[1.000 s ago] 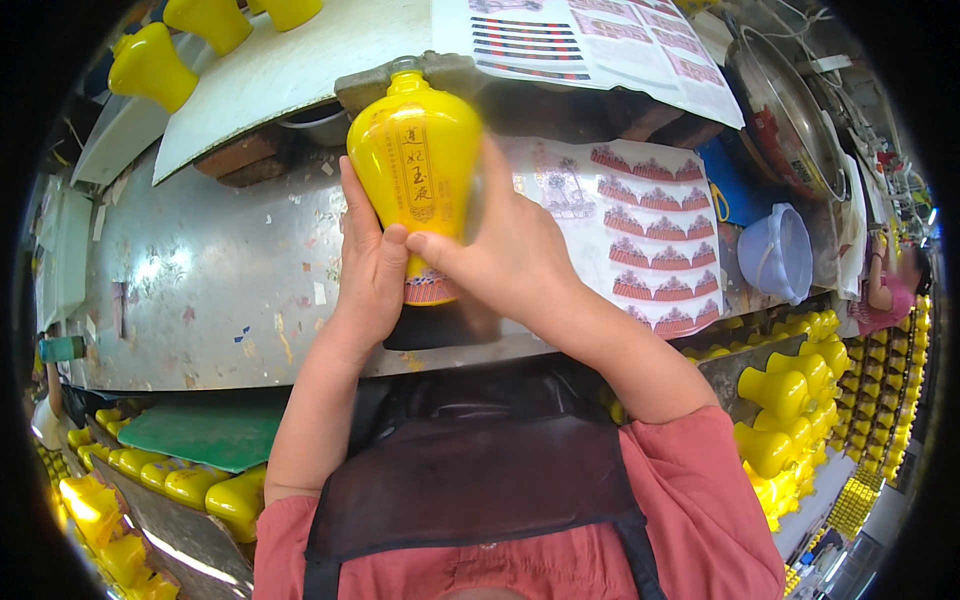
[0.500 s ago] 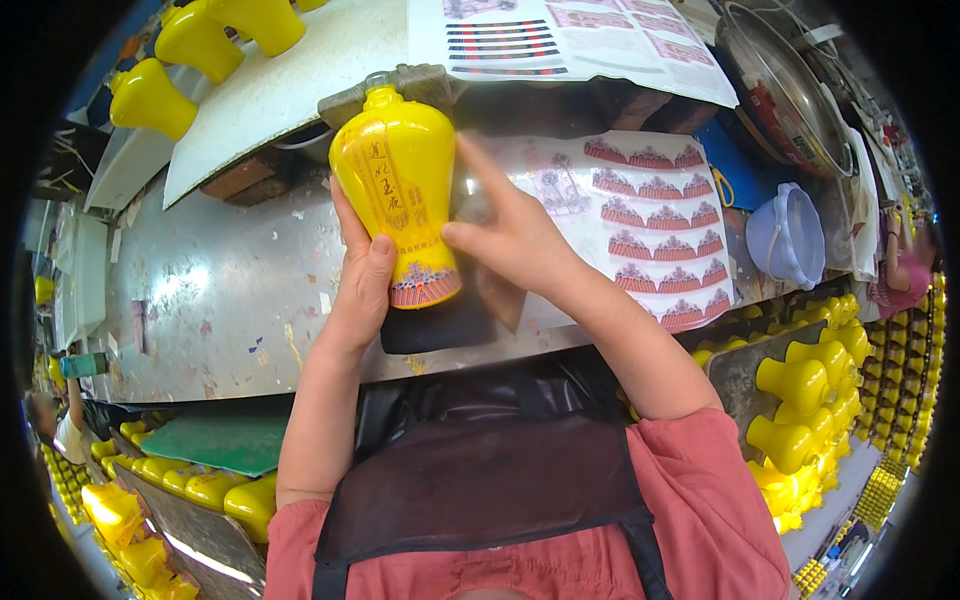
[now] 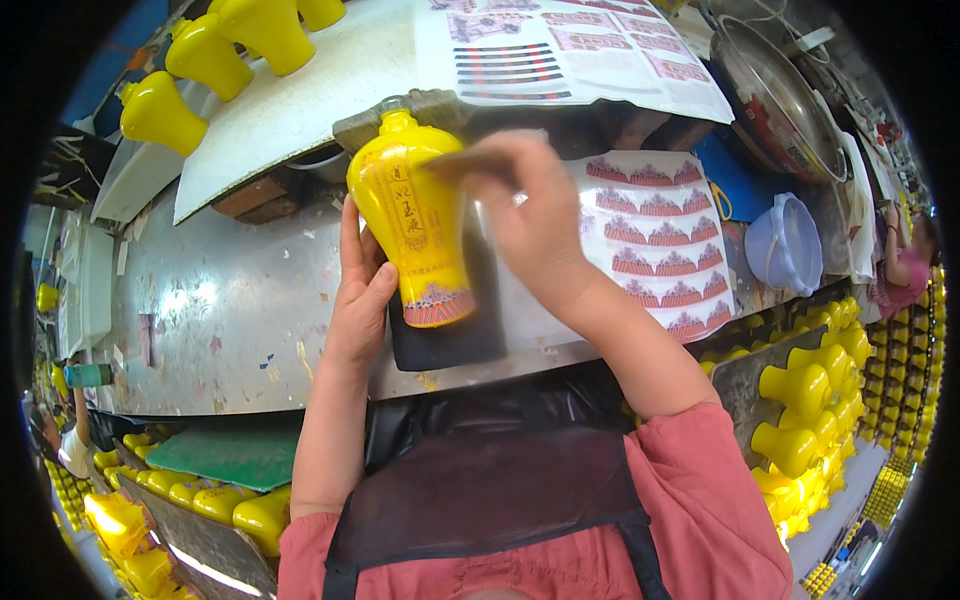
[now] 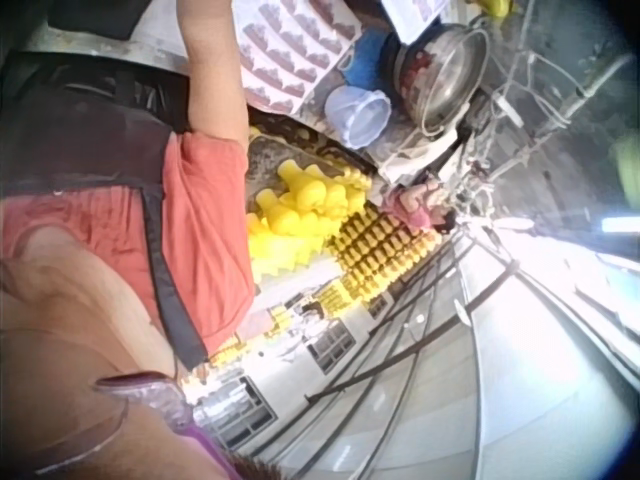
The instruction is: The person picks up a yellow plastic container, places it on a workbench, and applies a printed label to its side. The person smooths the label, rotates the container to check alignment, and repeats the process on a second container. Finished containers are set aside on the bench.
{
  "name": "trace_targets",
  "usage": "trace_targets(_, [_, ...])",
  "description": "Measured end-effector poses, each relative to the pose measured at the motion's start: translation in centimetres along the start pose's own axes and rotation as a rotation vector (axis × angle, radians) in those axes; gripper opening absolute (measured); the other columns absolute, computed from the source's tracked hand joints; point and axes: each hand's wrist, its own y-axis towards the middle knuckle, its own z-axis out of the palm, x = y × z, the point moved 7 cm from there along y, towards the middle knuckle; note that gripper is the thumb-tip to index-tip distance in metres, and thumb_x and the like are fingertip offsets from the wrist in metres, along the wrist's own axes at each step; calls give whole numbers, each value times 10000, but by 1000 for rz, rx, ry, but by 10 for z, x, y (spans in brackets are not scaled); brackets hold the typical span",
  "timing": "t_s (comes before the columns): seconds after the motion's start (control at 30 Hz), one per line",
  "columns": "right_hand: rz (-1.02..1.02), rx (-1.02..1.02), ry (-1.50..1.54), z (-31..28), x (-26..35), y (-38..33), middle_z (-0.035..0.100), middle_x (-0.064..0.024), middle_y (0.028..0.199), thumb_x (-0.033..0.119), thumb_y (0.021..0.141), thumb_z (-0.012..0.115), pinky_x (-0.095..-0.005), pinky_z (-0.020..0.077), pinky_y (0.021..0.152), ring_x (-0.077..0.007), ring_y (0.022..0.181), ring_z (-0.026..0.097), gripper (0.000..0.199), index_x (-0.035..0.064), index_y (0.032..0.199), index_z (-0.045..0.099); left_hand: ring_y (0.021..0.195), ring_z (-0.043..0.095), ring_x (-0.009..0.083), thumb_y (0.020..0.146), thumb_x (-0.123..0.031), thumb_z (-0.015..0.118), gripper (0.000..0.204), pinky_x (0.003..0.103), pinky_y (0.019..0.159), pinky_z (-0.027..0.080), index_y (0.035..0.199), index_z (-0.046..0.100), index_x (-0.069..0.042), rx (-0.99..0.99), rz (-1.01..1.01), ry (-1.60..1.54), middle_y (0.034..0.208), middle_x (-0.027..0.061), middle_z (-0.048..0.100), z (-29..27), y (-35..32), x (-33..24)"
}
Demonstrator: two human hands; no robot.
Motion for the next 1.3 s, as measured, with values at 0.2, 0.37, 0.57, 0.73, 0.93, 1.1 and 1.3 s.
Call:
trace_targets(0.2, [-716,251,-202,22,72,-35,712,-87,945,39,753,755,-386,566,692,-262,799,694,236,117,975,742,1520,250,290,938,-93,588,896,434,1229,226,1654,54,-169,-25,-7,87,1656,168,208,-9,-1,3])
trace_targets(0.37, [-393,257,-474,24,63,17,688,-128,949,69,848,725,-354,558,659,-284,777,685,381,115,1219,649,1466,314,279,885,-96,650,844,445,1215,260,1589,187,-87,-144,27,-1,1556,155,330,-9,2,-2])
trace_targets(0.57, [-436,432,-325,31,76,65,722,-145,984,40,887,684,-355,567,746,-301,853,722,255,25,1141,673,1399,393,264,883,-178,724,791,426,1186,298,1513,260,-63,-253,272,397,1495,151,378,-5,31,-40])
trace_targets(0.73, [-348,457,-511,52,74,103,715,-176,954,134,891,657,-414,559,757,-366,847,703,231,29,1094,689,1186,546,176,933,-148,680,549,333,1024,463,1396,415,-18,-294,128,224,1319,125,525,-1,64,-43])
trace_targets(0.93, [-404,431,-550,47,59,109,701,-159,887,131,875,656,-416,558,720,-363,786,689,221,58,1077,709,1045,610,176,926,-183,662,319,311,932,498,1176,606,7,-365,48,131,1159,94,609,-2,79,-43])
trace_targets(1.1, [-850,265,-603,30,89,48,618,-76,761,90,809,705,-364,545,631,-261,694,658,234,141,1037,718,938,647,131,996,-131,612,216,278,875,530,1165,625,2,-345,-75,-181,1060,64,670,-2,72,-43])
trace_targets(1.3, [-852,834,-512,61,102,-9,605,-58,753,184,813,707,-368,531,582,-263,706,653,204,157,1014,686,992,630,129,1018,-120,583,238,283,902,515,1218,621,3,-317,-36,-282,1086,65,671,-5,71,-48])
